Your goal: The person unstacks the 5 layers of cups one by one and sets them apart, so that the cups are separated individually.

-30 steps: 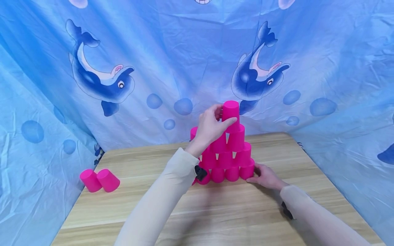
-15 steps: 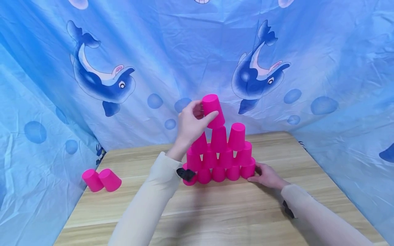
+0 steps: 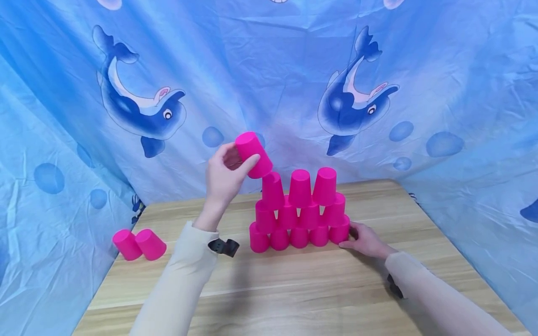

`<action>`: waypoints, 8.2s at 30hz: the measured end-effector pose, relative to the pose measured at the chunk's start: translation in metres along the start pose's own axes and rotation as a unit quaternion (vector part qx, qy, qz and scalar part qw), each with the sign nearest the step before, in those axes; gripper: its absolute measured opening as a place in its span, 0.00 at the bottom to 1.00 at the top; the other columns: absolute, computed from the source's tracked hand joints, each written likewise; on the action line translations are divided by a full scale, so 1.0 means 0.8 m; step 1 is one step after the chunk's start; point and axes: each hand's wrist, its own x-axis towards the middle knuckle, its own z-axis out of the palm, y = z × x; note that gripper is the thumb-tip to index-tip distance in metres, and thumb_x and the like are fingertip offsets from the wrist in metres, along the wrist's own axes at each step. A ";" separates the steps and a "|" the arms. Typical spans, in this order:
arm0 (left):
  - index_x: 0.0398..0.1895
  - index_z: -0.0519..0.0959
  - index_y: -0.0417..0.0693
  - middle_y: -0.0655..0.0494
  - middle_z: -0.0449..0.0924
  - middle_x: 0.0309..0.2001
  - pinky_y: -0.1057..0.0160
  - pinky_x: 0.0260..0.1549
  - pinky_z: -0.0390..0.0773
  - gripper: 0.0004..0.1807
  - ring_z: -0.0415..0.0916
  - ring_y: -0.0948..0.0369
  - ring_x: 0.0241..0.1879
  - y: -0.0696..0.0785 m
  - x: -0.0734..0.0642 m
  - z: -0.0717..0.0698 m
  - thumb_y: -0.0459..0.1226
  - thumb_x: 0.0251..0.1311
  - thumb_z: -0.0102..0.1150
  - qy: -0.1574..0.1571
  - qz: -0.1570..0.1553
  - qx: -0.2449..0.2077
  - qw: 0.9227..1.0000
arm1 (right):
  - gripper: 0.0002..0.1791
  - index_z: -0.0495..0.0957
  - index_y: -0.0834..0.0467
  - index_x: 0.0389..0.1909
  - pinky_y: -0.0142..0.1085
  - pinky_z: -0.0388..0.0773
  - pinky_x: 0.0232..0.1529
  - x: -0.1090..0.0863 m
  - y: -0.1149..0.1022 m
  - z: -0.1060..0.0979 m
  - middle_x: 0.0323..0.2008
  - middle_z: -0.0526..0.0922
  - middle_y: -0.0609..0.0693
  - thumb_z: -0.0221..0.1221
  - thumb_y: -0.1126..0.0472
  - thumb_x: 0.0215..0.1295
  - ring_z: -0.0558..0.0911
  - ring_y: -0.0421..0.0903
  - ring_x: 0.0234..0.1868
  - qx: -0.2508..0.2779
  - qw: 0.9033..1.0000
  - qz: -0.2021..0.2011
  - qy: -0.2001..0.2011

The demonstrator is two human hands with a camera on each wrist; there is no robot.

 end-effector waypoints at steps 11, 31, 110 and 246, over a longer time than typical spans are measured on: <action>0.53 0.77 0.37 0.44 0.81 0.43 0.65 0.42 0.78 0.25 0.79 0.52 0.42 -0.040 -0.029 -0.051 0.40 0.53 0.70 0.053 -0.070 0.060 0.994 | 0.42 0.65 0.65 0.65 0.53 0.69 0.56 -0.001 0.001 -0.010 0.60 0.71 0.63 0.71 0.53 0.52 0.69 0.63 0.61 -0.007 1.000 -0.027 -0.002; 0.58 0.69 0.33 0.34 0.74 0.52 0.48 0.50 0.74 0.31 0.74 0.43 0.51 -0.152 -0.139 -0.133 0.40 0.55 0.69 -0.005 -0.253 0.224 0.941 | 0.44 0.65 0.64 0.66 0.53 0.70 0.56 -0.006 0.000 -0.008 0.60 0.72 0.62 0.71 0.51 0.51 0.70 0.63 0.60 -0.005 1.000 -0.013 -0.010; 0.62 0.68 0.34 0.36 0.72 0.58 0.48 0.53 0.71 0.38 0.71 0.41 0.56 -0.129 -0.131 -0.168 0.42 0.51 0.72 0.062 -0.156 0.265 0.949 | 0.43 0.65 0.64 0.65 0.53 0.70 0.56 0.000 -0.003 -0.002 0.60 0.72 0.62 0.71 0.51 0.51 0.70 0.63 0.61 -0.001 1.000 -0.004 -0.014; 0.65 0.66 0.36 0.39 0.68 0.62 0.47 0.58 0.66 0.40 0.66 0.45 0.61 -0.134 -0.122 -0.114 0.40 0.50 0.72 0.037 -0.132 0.282 0.950 | 0.38 0.67 0.68 0.62 0.55 0.70 0.55 -0.009 -0.005 -0.009 0.57 0.73 0.66 0.71 0.56 0.53 0.71 0.65 0.58 -0.011 0.999 -0.046 -0.007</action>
